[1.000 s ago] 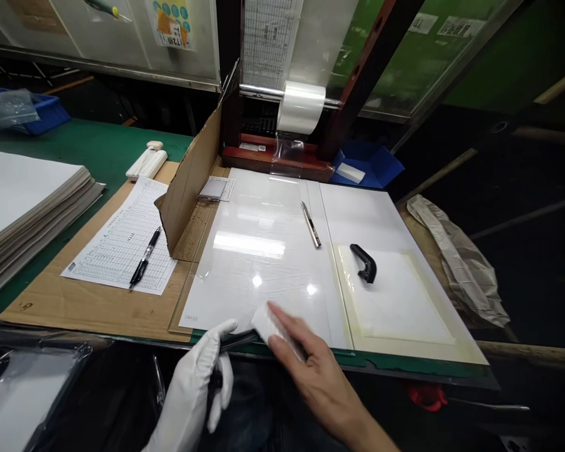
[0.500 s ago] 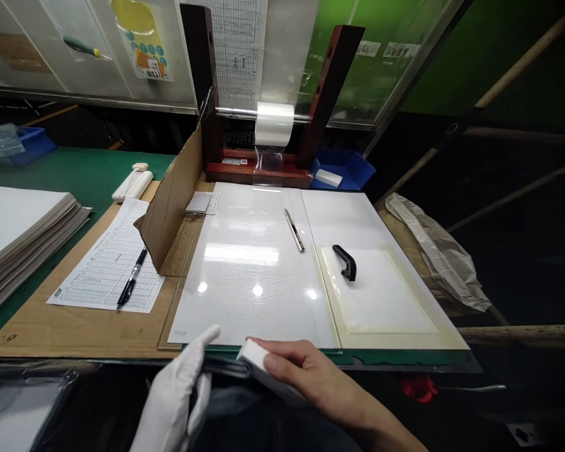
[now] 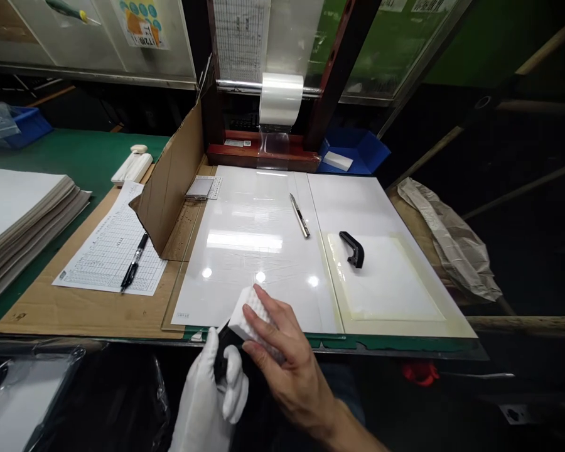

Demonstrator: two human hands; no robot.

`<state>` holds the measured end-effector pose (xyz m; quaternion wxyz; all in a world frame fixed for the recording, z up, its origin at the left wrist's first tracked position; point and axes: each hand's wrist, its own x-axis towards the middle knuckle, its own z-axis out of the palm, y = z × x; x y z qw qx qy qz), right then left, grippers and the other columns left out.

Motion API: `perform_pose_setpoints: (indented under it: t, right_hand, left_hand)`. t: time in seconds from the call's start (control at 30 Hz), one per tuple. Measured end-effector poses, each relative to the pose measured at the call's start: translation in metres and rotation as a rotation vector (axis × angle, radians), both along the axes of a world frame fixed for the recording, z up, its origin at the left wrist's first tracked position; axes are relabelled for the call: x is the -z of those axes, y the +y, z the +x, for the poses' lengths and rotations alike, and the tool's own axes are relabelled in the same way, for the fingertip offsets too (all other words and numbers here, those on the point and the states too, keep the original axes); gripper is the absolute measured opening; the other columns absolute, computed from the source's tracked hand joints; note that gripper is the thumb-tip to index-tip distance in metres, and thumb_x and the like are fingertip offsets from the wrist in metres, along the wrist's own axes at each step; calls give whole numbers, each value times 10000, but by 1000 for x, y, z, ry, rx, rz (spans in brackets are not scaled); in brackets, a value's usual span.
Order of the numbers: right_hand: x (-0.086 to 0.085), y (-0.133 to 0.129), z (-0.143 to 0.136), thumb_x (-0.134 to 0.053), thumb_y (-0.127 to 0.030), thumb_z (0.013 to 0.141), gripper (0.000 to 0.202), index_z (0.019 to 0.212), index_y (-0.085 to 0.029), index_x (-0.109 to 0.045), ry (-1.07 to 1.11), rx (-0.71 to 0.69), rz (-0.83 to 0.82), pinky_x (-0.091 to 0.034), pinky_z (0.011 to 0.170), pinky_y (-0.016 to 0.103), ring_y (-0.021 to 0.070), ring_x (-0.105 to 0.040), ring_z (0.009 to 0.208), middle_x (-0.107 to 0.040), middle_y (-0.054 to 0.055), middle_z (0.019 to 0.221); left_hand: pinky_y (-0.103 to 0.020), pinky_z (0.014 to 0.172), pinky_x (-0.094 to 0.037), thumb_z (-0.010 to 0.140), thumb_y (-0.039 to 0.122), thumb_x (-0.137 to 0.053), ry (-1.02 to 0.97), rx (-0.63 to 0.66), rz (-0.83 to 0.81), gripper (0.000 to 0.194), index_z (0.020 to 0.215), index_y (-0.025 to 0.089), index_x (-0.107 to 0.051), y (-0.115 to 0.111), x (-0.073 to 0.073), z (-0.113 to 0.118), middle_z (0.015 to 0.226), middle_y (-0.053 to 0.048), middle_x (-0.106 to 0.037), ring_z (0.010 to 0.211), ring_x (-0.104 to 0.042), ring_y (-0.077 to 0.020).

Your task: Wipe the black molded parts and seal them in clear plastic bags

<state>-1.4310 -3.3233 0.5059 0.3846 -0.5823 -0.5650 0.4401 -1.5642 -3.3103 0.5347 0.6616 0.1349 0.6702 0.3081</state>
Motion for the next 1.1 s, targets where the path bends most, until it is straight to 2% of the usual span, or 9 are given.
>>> perform_pose_setpoints:
  t: [0.17, 0.23, 0.33, 0.5, 0.63, 0.73, 0.87, 0.97, 1.1]
  right_hand:
    - [2, 13, 28, -567, -158, 981, 514, 1451, -361, -518, -274, -164, 208, -517, 1061, 530, 252, -485, 1343, -460, 64, 1573]
    - [3, 15, 33, -558, -145, 978, 481, 1421, -335, -554, -398, -278, 304, -540, 992, 516, 267, -503, 1295, -487, 86, 1548]
    - [5, 13, 33, -553, -161, 983, 422, 1385, -287, -581, -510, -290, 309, -552, 930, 491, 268, -527, 1223, -538, 121, 1489]
    - [4, 11, 29, -547, -97, 940, 414, 1326, -229, -616, -571, -341, 380, -533, 926, 507, 303, -513, 1222, -536, 161, 1470]
    - [3, 11, 31, -528, -59, 932, 460, 1354, -233, -589, -618, -278, 307, -521, 948, 515, 304, -490, 1247, -517, 157, 1482]
    - [3, 11, 31, -545, -75, 931, 450, 1346, -241, -593, -572, -351, 320, -520, 955, 511, 302, -483, 1250, -508, 142, 1495]
    - [3, 10, 29, -525, -84, 955, 436, 1356, -244, -588, -577, -234, 264, -524, 940, 513, 297, -489, 1231, -528, 146, 1472]
    - [2, 8, 29, -535, -93, 947, 421, 1332, -245, -607, -517, -310, 281, -518, 956, 528, 303, -485, 1235, -516, 135, 1492]
    - [0, 9, 30, -547, -145, 975, 398, 1347, -272, -604, -488, -216, 164, -527, 935, 504, 288, -498, 1216, -546, 123, 1467]
  left_hand:
    - [-267, 296, -372, 810, 656, -645, -78, 103, -50, 471, 602, 234, -649, -5, 10, -4, 364, 3, -458, 299, -381, -129]
    - [-280, 377, -489, 726, 518, -777, -15, 110, 18, 305, 760, 218, -734, -9, 15, -7, 510, -35, -624, 411, -547, -169]
    - [-285, 487, -570, 656, 372, -831, 80, 102, 99, 394, 1019, 234, -763, -17, 24, -11, 734, -61, -739, 650, -699, -233]
    - [-255, 391, -493, 719, 371, -785, 10, 106, 14, 355, 1035, 211, -755, -23, 32, -14, 570, -16, -643, 487, -615, -184]
    - [-219, 366, -433, 733, 354, -787, -152, 34, -162, 322, 1011, 203, -728, -22, 30, -12, 473, 52, -522, 374, -479, -113]
    - [-207, 336, -371, 812, 453, -718, -220, 37, -210, 261, 842, 194, -706, -19, 29, -9, 406, 61, -451, 323, -406, -94]
    - [-207, 275, -221, 896, 586, -564, -317, 30, -267, 491, 577, 213, -550, -19, 28, -7, 294, 81, -241, 247, -219, -74]
    - [-194, 280, -218, 894, 560, -588, -350, 15, -289, 477, 573, 215, -512, -22, 32, -8, 306, 85, -266, 254, -212, -64]
    - [-190, 278, -239, 893, 587, -584, -415, 3, -324, 550, 508, 232, -416, -22, 34, -12, 294, 72, -247, 252, -250, -67]
